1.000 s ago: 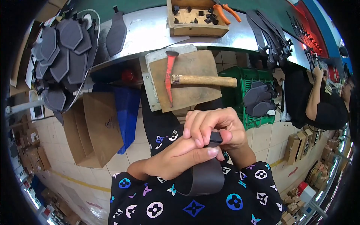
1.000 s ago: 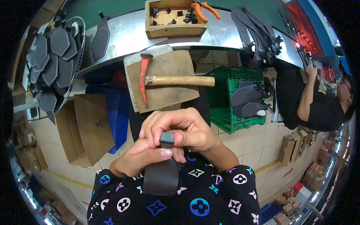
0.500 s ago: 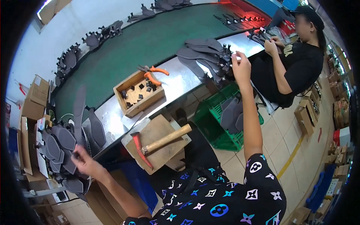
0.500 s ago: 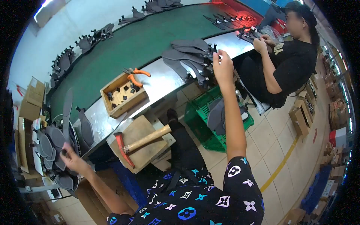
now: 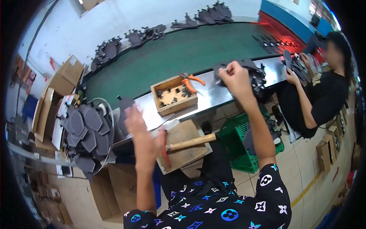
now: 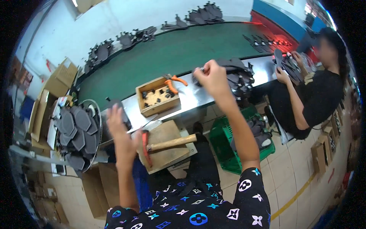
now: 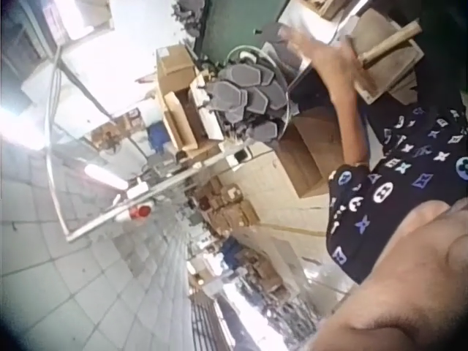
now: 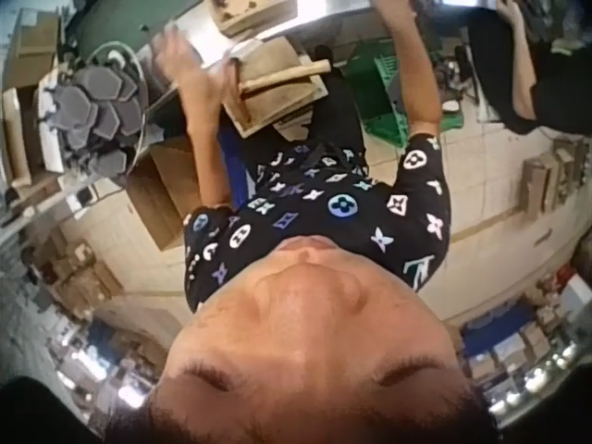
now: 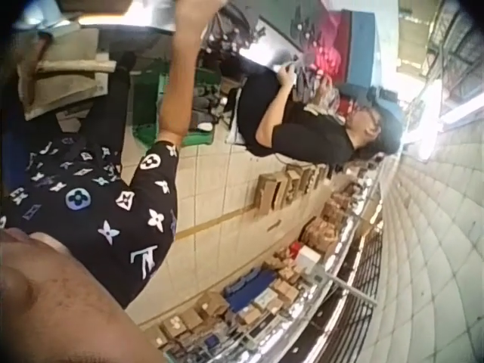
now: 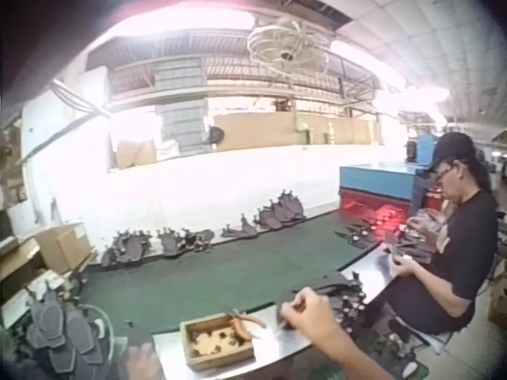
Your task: Hammering tacks into shoe sole components at a manufacturing station.
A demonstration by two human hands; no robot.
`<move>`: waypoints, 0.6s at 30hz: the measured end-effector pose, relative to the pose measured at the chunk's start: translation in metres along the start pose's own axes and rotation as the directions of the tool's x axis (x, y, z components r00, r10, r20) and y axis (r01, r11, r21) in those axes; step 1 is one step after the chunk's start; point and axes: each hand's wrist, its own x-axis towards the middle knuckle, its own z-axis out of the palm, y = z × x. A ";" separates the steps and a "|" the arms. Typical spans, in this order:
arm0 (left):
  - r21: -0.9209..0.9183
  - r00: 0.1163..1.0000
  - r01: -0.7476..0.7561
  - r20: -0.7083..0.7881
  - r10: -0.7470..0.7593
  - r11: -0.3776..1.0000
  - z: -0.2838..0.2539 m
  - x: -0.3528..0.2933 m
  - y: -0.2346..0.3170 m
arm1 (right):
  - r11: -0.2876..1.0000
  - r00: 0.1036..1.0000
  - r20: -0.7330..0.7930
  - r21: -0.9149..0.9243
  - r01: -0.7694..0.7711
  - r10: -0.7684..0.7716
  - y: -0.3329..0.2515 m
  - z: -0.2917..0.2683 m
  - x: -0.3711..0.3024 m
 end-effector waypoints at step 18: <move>-0.955 0.813 0.185 0.017 -0.583 0.231 -0.053 -0.043 0.007 | 0.937 0.780 0.626 -0.270 0.223 -0.006 -0.022 0.025 -0.214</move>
